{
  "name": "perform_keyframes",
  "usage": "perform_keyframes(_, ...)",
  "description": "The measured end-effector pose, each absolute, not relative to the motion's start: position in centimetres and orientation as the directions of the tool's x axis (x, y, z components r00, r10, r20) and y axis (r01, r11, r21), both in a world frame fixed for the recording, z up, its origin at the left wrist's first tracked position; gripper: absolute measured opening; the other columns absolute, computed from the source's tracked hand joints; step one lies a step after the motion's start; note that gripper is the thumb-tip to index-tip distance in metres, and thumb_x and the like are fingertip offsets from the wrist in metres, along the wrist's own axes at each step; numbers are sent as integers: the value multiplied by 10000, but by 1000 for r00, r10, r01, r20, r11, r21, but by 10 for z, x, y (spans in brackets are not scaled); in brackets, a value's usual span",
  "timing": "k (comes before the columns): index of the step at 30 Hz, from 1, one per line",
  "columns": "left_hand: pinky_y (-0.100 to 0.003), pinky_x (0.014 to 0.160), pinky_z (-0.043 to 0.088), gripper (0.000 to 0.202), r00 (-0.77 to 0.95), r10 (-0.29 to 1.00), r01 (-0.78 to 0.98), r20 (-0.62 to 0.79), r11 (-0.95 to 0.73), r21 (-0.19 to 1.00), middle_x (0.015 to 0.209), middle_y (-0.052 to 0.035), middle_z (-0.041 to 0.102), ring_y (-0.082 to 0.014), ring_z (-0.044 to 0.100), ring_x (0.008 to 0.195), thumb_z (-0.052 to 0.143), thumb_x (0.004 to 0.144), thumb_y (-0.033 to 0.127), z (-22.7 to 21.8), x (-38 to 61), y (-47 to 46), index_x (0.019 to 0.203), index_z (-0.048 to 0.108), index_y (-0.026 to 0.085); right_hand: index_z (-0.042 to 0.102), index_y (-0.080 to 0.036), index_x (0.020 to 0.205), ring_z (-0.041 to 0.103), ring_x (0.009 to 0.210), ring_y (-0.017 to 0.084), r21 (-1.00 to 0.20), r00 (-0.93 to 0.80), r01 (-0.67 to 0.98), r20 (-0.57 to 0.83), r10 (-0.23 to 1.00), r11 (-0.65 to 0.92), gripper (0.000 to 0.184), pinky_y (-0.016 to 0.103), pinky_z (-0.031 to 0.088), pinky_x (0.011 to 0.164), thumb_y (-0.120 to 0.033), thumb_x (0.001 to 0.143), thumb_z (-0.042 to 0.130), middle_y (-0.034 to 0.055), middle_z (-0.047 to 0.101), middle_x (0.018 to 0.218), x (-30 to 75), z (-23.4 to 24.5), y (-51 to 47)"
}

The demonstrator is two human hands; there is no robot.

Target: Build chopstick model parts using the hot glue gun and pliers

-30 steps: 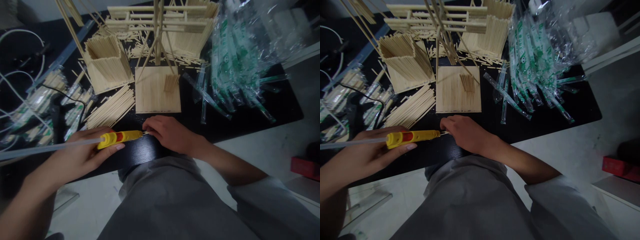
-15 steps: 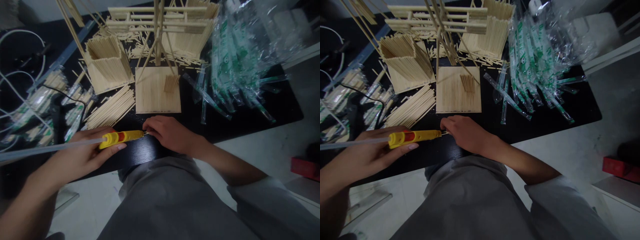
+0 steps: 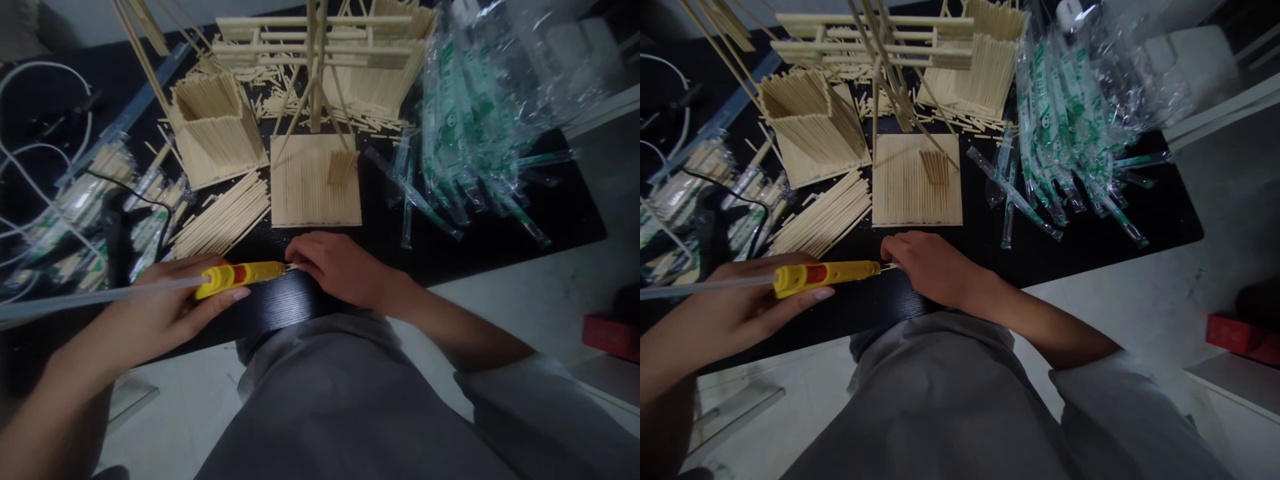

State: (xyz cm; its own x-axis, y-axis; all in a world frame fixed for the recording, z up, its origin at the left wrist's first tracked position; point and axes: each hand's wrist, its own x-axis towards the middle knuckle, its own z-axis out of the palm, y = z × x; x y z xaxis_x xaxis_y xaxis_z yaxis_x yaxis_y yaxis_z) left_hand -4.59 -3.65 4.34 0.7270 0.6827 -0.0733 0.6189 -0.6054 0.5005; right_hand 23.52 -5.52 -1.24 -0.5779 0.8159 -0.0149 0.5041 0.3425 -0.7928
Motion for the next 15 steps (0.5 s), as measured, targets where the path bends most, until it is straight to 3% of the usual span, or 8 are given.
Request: perform_keyframes(15, -245, 639, 526, 293, 743, 669, 571, 5, -639, 516, 866, -9, 749, -154, 716, 722, 582, 1035, 460, 42, -43, -35, 944, 729, 224, 675, -148, 1098, 699, 1016, 216, -800, -567, 503, -20, 824, 327, 193, 340, 514, 925, -53, 1027, 523, 100, 750, 1091, 235, -12, -55)
